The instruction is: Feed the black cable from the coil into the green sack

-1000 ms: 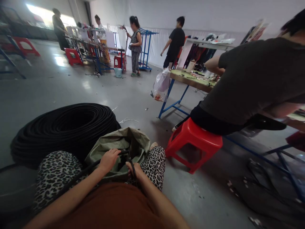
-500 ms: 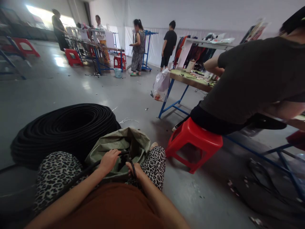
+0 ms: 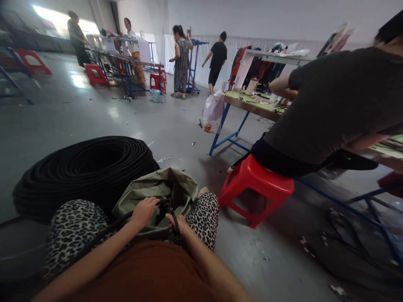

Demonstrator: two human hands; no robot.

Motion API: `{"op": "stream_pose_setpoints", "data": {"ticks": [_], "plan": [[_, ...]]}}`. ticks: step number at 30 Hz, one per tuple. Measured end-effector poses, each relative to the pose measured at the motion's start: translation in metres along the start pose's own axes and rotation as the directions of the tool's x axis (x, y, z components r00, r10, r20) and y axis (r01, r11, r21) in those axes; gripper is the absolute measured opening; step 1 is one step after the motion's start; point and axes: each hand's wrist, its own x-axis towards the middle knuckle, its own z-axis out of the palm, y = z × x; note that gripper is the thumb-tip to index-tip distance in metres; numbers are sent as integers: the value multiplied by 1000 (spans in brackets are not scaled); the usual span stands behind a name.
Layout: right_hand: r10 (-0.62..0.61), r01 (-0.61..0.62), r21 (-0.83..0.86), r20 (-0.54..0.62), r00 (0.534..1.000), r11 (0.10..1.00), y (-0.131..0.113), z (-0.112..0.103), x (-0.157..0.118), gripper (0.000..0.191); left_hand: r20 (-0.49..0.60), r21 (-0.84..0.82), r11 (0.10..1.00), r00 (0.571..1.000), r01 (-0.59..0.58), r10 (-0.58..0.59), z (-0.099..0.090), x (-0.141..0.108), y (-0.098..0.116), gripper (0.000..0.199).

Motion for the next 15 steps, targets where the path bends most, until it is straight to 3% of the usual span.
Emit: {"op": "stream_pose_setpoints", "data": {"ticks": [11,15], "plan": [[65,-65,4,-42,997,998,2,2,4,39,82,13,1000,997,-5,4,-6,0,2,35],[-6,4,-23,-80,997,1000,7,3,8,46,91,13,1000,996,-9,7,-5,2,0,35]]}}
